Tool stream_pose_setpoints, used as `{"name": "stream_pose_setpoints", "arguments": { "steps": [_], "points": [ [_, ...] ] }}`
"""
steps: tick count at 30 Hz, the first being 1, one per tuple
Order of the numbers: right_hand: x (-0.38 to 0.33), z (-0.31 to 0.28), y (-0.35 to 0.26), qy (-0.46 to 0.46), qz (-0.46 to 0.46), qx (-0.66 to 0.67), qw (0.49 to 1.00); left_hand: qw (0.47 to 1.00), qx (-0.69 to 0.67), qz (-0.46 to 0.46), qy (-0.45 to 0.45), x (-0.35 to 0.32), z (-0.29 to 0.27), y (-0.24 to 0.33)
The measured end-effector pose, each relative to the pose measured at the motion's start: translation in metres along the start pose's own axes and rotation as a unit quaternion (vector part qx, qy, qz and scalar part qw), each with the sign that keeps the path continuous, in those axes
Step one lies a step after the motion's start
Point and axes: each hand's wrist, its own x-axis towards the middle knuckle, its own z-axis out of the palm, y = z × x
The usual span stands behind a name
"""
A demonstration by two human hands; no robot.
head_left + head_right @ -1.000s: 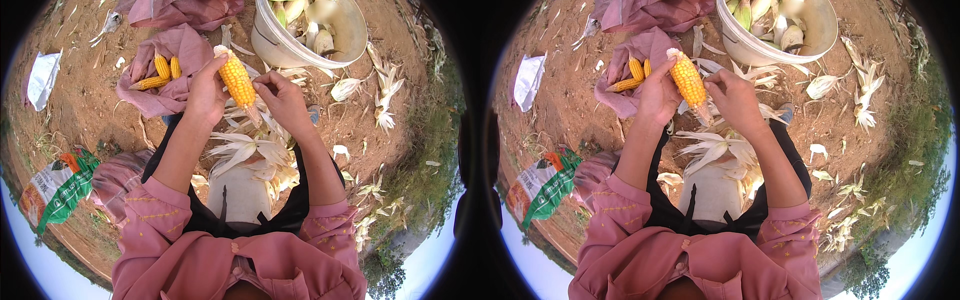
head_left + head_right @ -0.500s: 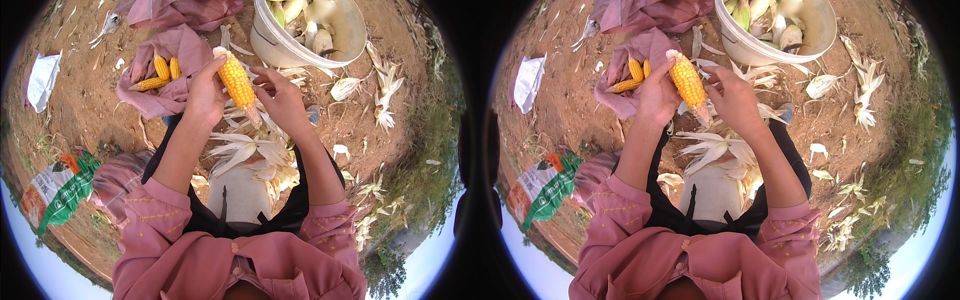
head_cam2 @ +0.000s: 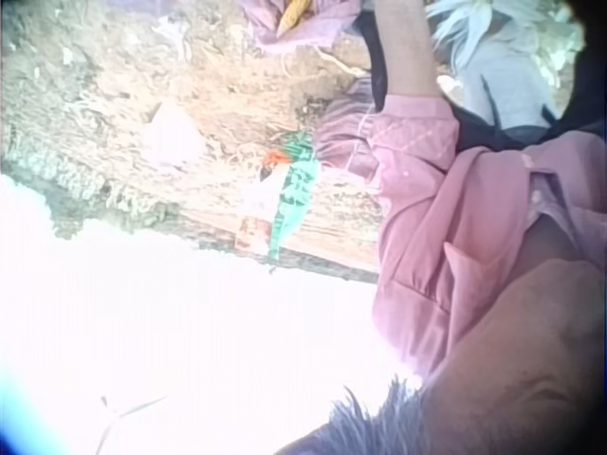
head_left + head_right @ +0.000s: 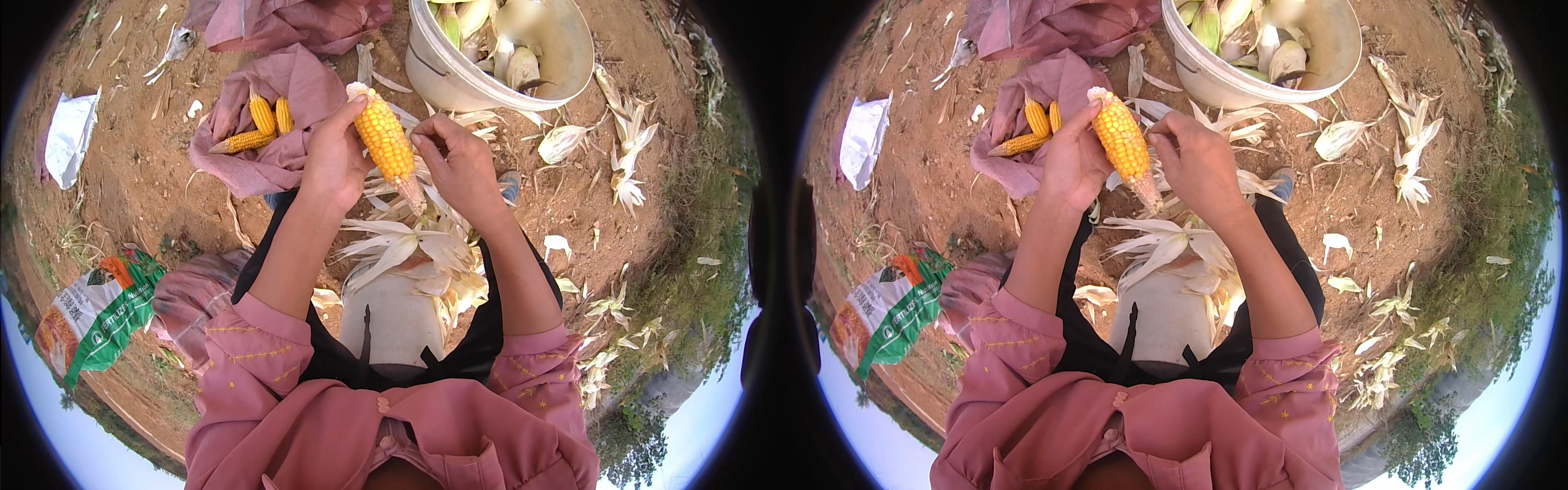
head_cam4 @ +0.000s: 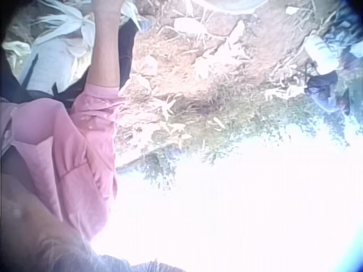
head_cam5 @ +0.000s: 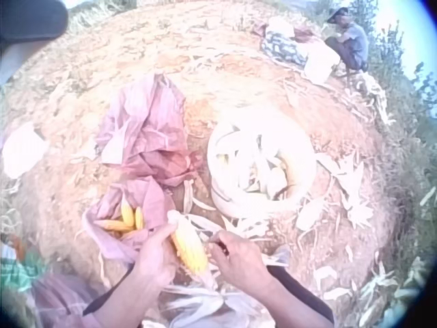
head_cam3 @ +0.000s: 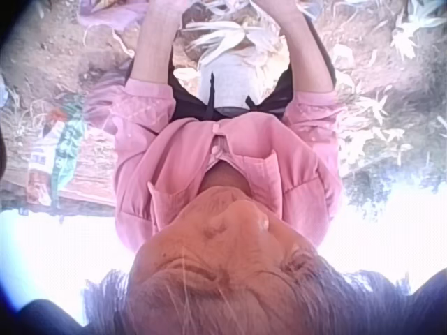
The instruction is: The person sits on the ground and shucks corn cobs by hand, removing husks and silk. Shucked cobs are placed into a cloth bundle, and husks are discarded on the ground.
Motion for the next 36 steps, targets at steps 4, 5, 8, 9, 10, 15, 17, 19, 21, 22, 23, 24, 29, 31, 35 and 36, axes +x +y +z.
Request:
{"name": "stream_pose_setpoints", "arguments": {
  "steps": [4,5,8,9,10,15,17,19,21,22,23,24,29,31,35,36],
  "points": [
    [0.001,-0.003,-0.002,0.014,0.028,-0.103,0.994,1.0,-0.009,0.004,-0.001,-0.003,0.002,0.002],
    [0.001,-0.005,0.0,0.019,0.034,-0.114,0.993,1.0,-0.013,0.009,0.003,-0.003,0.001,0.003],
    [0.001,-0.006,0.009,0.041,0.047,-0.098,0.993,0.999,-0.024,0.018,0.02,-0.002,0.0,0.003],
    [0.001,-0.004,0.012,0.049,0.051,-0.084,0.994,0.999,-0.028,0.018,0.03,-0.004,0.002,0.003],
    [0.0,-0.003,0.015,0.044,0.051,-0.059,0.996,0.999,-0.032,0.017,0.04,-0.004,0.004,0.004],
    [0.0,-0.006,0.004,-0.051,0.104,-0.007,0.993,0.996,-0.083,0.011,0.034,0.0,-0.003,0.003],
    [0.003,-0.004,0.01,-0.117,0.163,-0.027,0.979,0.995,-0.097,0.011,0.038,0.0,-0.002,0.003],
    [0.0,-0.006,0.004,-0.109,0.15,0.066,0.98,0.994,-0.106,0.017,0.037,0.001,-0.001,0.003],
    [0.0,-0.004,0.0,-0.088,0.135,0.107,0.981,0.993,-0.107,0.018,0.037,0.002,-0.003,0.002],
    [0.001,-0.003,-0.002,-0.077,0.127,0.127,0.981,0.993,-0.107,0.018,0.037,0.002,-0.003,0.002],
    [0.002,-0.004,-0.006,-0.074,0.134,0.123,0.981,0.993,-0.108,0.018,0.041,0.002,-0.003,0.003],
    [0.003,-0.006,-0.012,-0.071,0.14,0.118,0.981,0.993,-0.109,0.018,0.045,0.001,-0.003,0.003],
    [0.002,-0.001,-0.004,-0.026,0.158,0.182,0.97,0.993,-0.106,0.012,0.049,0.002,-0.002,0.002],
    [0.002,-0.003,-0.006,-0.032,0.173,0.192,0.966,0.994,-0.1,0.012,0.051,0.0,-0.001,0.003],
    [0.001,-0.002,0.001,-0.043,0.141,0.117,0.982,0.993,-0.105,0.014,0.049,0.001,-0.001,0.002],
    [0.0,-0.004,0.004,-0.056,0.115,0.05,0.99,0.993,-0.107,0.015,0.048,0.0,0.001,0.003]
  ]
}}
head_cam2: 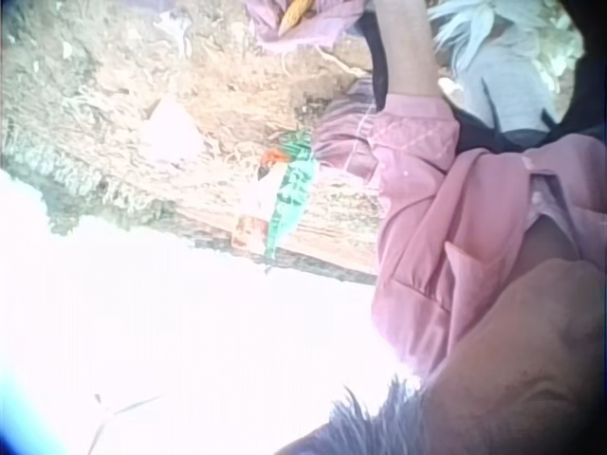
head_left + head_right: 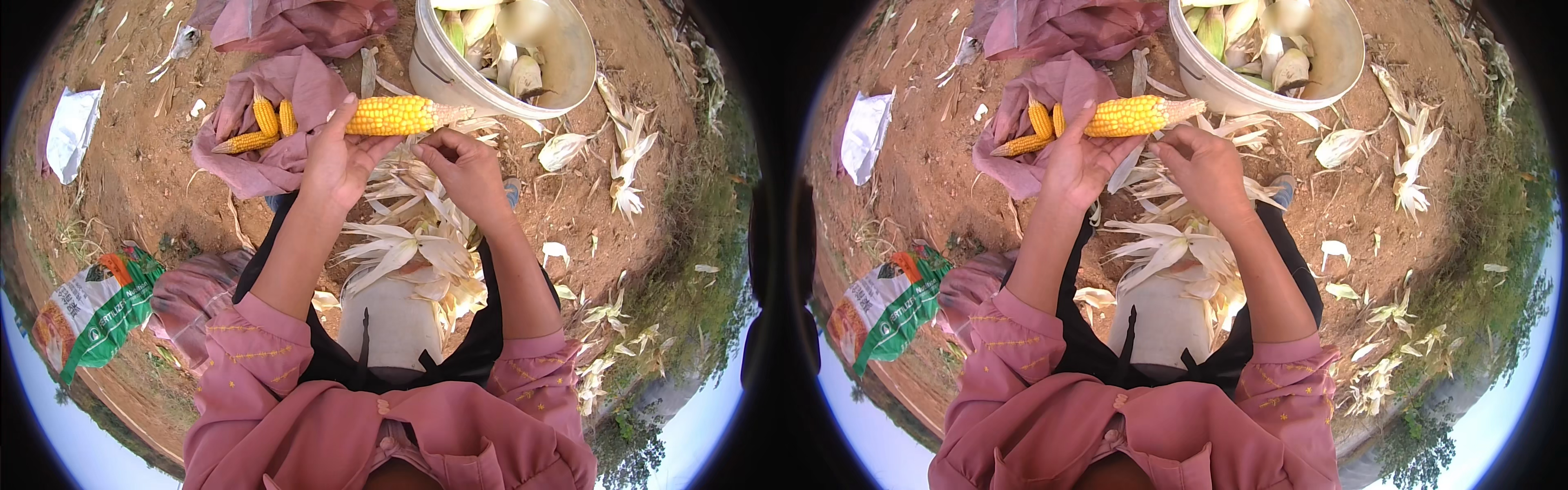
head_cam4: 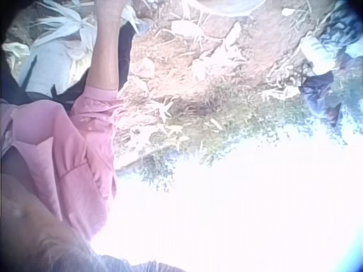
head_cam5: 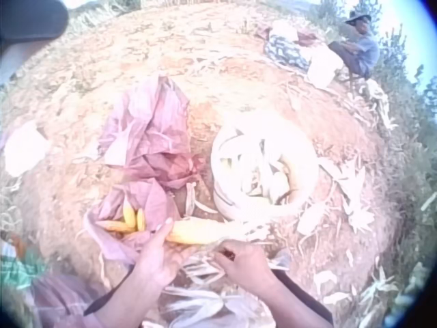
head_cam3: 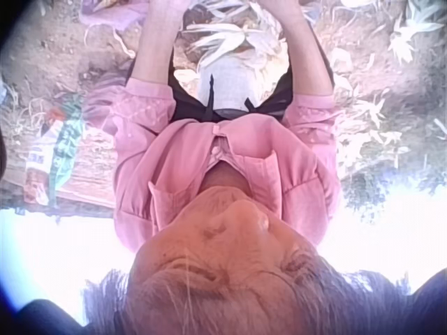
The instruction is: The person sits on the ground and shucks corn cobs by hand, removing husks and silk. Shucked cobs are placed into a cloth bundle, and husks are discarded on the ground.
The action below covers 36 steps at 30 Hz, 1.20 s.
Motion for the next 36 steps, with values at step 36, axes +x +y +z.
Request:
{"name": "stream_pose_setpoints", "arguments": {
  "steps": [36],
  "points": [
    [0.006,0.0,0.001,0.078,0.009,0.081,0.994,1.0,-0.021,0.004,0.006,0.0,-0.001,0.003]
  ]
}}
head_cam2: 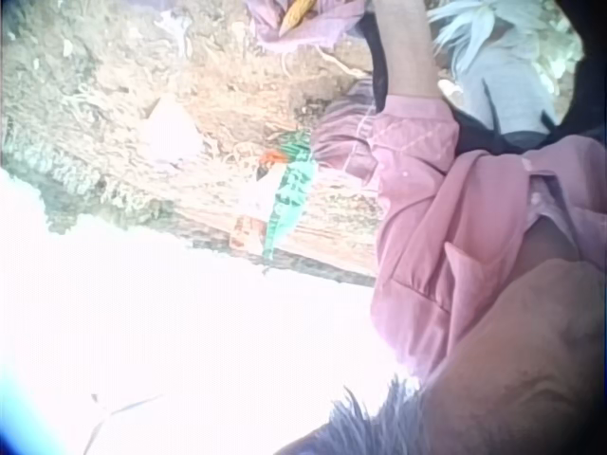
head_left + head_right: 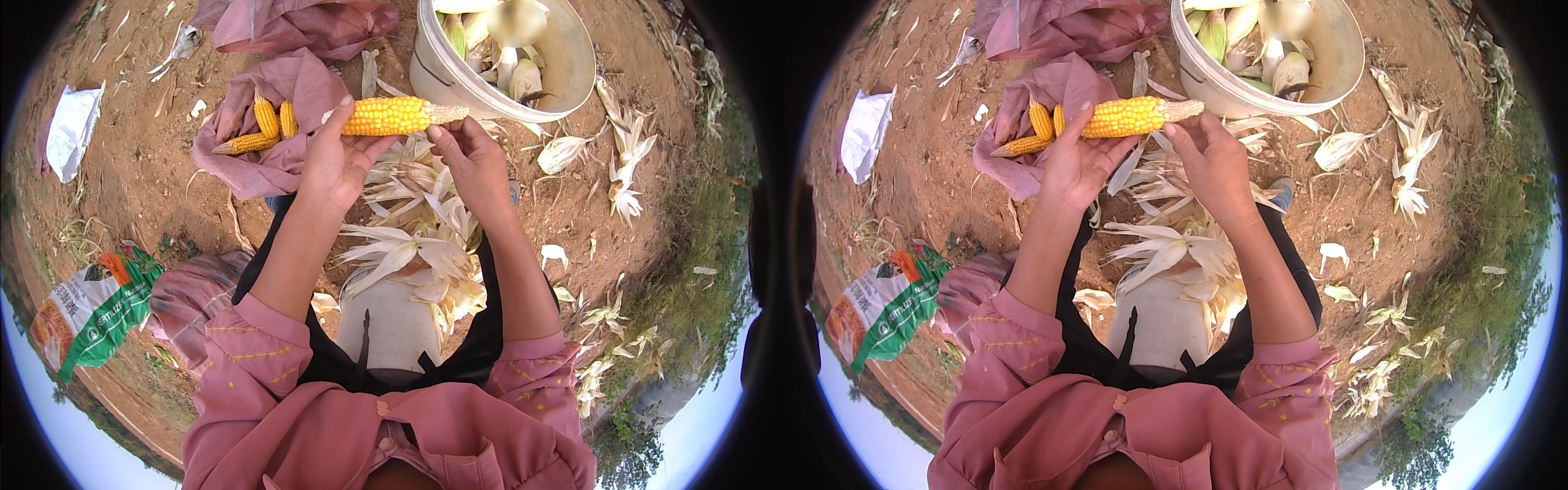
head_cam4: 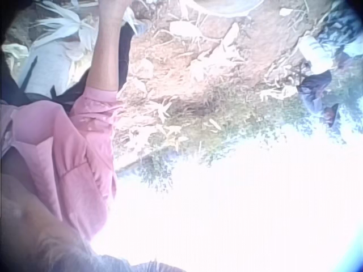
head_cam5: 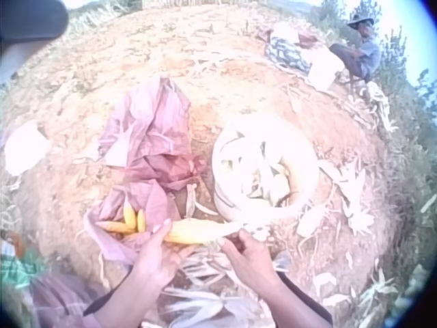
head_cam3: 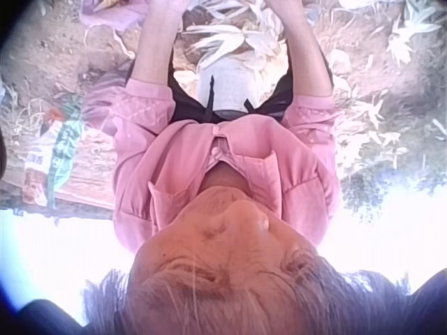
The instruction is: The person sits on the ground and shucks corn cobs by hand, removing husks and silk. Shucked cobs are placed into a cloth bundle, and husks are discarded on the ground.
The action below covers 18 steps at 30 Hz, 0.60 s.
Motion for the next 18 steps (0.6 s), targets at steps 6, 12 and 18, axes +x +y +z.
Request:
{"name": "stream_pose_setpoints", "arguments": {
  "steps": [6,12,18],
  "points": [
    [-0.001,-0.001,0.002,-0.016,-0.021,-0.018,0.999,1.0,-0.003,0.0,0.004,0.001,-0.002,0.002],
    [-0.01,-0.005,0.008,-0.13,-0.061,-0.377,0.915,1.0,0.002,0.005,0.02,0.001,-0.002,0.003],
    [-0.012,-0.005,0.015,-0.119,-0.06,-0.371,0.919,0.999,0.025,0.017,0.012,0.0,-0.003,0.001]
  ]
}}
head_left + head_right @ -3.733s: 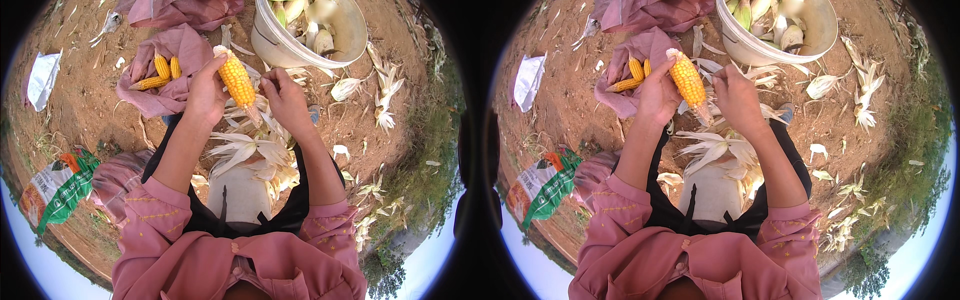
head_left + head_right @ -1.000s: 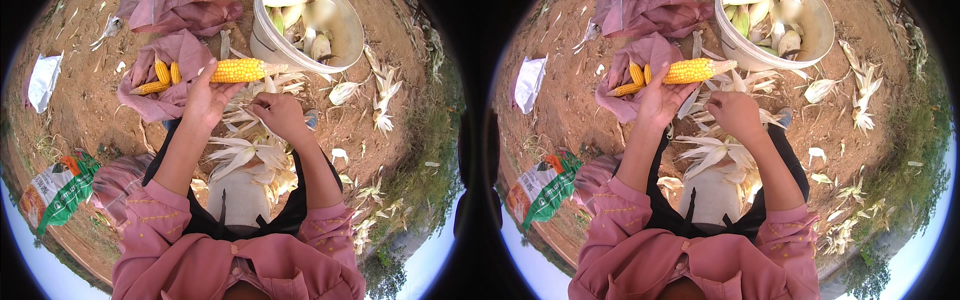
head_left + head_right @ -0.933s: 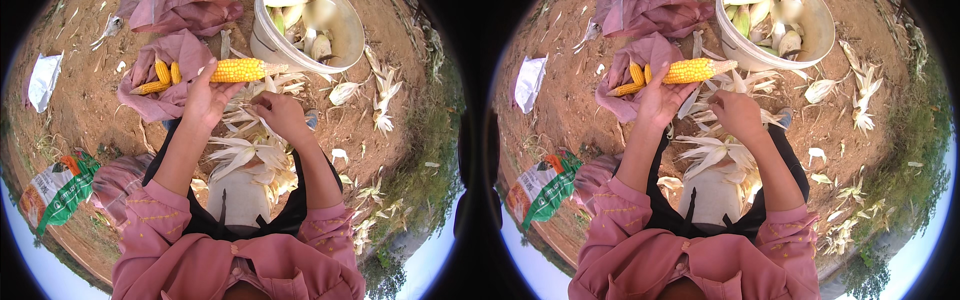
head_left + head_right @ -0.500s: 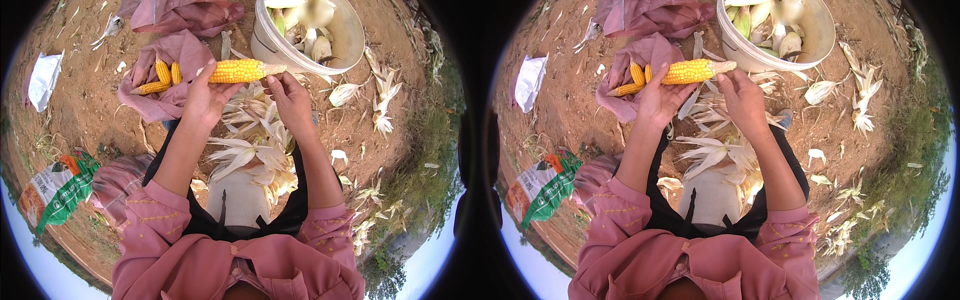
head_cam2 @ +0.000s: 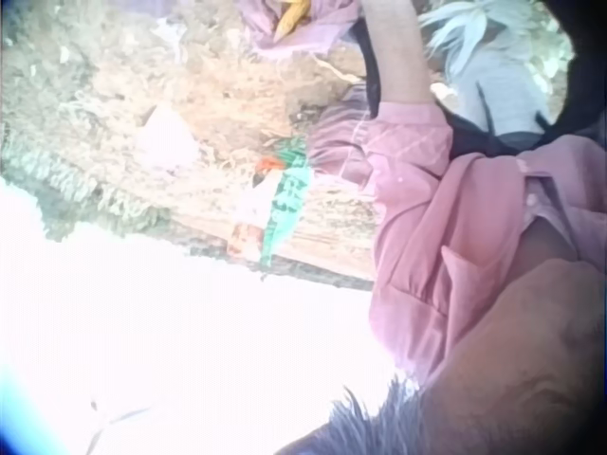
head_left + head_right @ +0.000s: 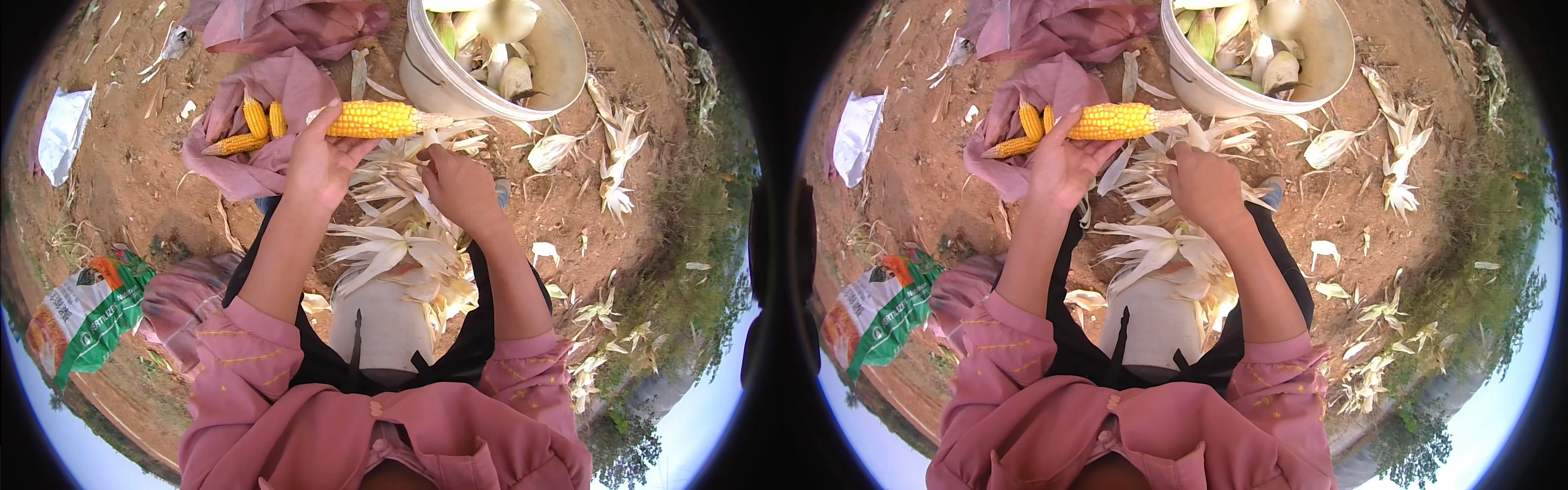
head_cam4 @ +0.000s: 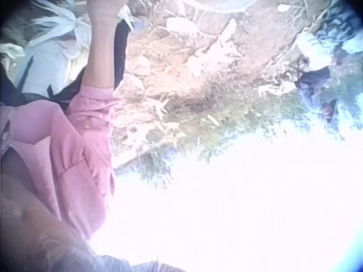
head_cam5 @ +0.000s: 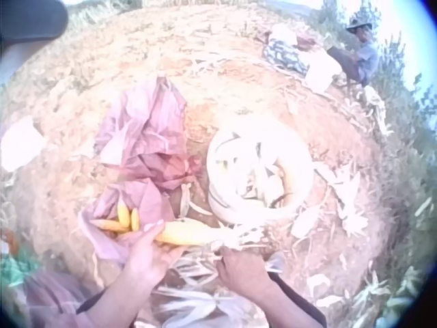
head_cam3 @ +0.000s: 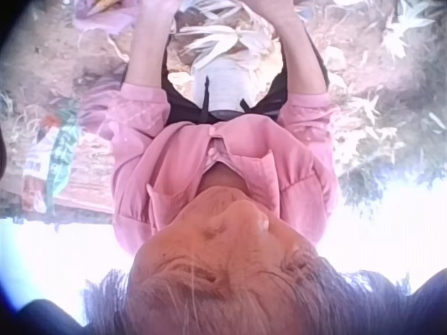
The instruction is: The person sits on the ground and shucks corn cobs by hand, removing husks and silk. Shucked cobs are placed into a cloth bundle, and husks are discarded on the ground.
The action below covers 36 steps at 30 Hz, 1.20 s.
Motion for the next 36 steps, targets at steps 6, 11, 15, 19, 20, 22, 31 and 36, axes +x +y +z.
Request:
{"name": "stream_pose_setpoints", "arguments": {
  "steps": [6,11,15,19,20,22,31,36],
  "points": [
    [0.005,-0.013,-0.012,-0.023,0.021,0.027,0.999,0.996,0.071,0.049,-0.011,-0.004,-0.001,0.002],
    [-0.01,0.005,-0.009,-0.14,-0.062,-0.032,0.988,0.984,0.153,0.086,-0.003,-0.005,0.01,-0.001],
    [-0.022,0.034,-0.01,-0.137,-0.089,-0.042,0.986,1.0,0.017,0.02,-0.018,-0.004,0.02,-0.015],
    [-0.039,0.029,-0.02,-0.119,-0.001,0.074,0.99,0.988,-0.011,-0.082,-0.13,-0.008,0.029,-0.029],
    [-0.045,0.034,-0.02,-0.107,0.043,0.155,0.981,0.985,-0.001,-0.098,-0.141,-0.008,0.03,-0.034],
    [-0.043,0.042,-0.014,-0.124,-0.093,0.021,0.988,0.978,0.019,-0.132,-0.161,-0.005,0.03,-0.047],
    [-0.069,0.061,-0.011,-0.141,-0.104,-0.021,0.984,0.774,0.584,0.069,-0.234,-0.003,0.031,-0.103],
    [-0.074,0.068,-0.017,-0.134,-0.131,0.0,0.982,0.484,0.758,0.267,-0.346,0.005,0.016,-0.122]
  ]
}}
